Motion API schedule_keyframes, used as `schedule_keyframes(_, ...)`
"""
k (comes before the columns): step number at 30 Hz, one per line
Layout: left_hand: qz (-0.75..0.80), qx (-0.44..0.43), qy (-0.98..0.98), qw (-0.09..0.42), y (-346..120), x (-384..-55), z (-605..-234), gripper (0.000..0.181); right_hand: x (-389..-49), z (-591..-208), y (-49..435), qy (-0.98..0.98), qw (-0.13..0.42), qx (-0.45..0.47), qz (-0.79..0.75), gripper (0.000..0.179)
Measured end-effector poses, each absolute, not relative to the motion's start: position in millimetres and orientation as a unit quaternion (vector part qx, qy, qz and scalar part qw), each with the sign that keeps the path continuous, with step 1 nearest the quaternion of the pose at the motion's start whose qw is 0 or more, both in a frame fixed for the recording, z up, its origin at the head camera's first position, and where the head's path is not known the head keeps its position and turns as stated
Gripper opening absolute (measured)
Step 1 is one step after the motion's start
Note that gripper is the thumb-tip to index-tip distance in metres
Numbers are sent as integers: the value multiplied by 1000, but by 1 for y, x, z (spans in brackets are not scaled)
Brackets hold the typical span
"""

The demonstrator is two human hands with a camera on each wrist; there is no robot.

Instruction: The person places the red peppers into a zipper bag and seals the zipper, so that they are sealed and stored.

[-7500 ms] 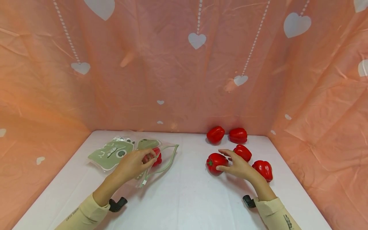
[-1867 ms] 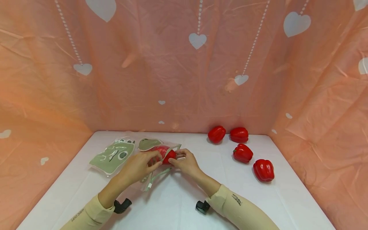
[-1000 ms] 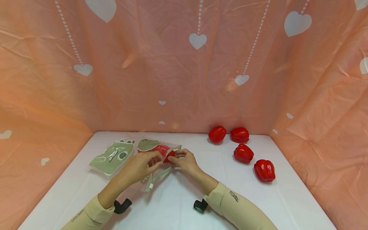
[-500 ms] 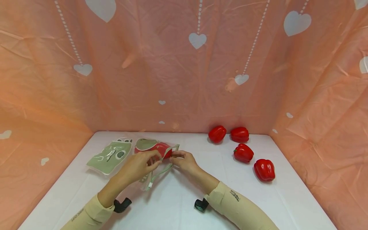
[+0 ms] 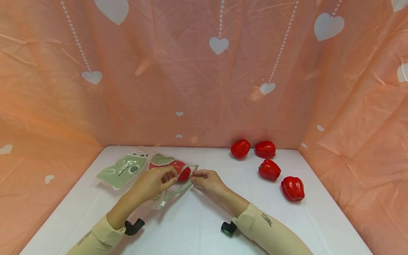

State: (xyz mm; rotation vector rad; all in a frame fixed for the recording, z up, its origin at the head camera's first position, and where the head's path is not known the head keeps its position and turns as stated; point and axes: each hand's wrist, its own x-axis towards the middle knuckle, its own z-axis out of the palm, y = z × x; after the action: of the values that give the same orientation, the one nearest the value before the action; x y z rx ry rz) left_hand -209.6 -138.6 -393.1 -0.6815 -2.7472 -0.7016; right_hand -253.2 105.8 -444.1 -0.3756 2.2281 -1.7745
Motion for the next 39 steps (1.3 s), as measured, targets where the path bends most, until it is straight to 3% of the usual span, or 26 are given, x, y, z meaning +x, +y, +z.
schedule_keyframes(18,-235,-236,-936,114,-139,-211,-395,9,-238,-437,153,801,120,-173,-560,45)
schedule_keyframes(39,-237,-226,-940,101,-138,-211,-393,10,-214,-418,216,885,-26,-157,-438,46)
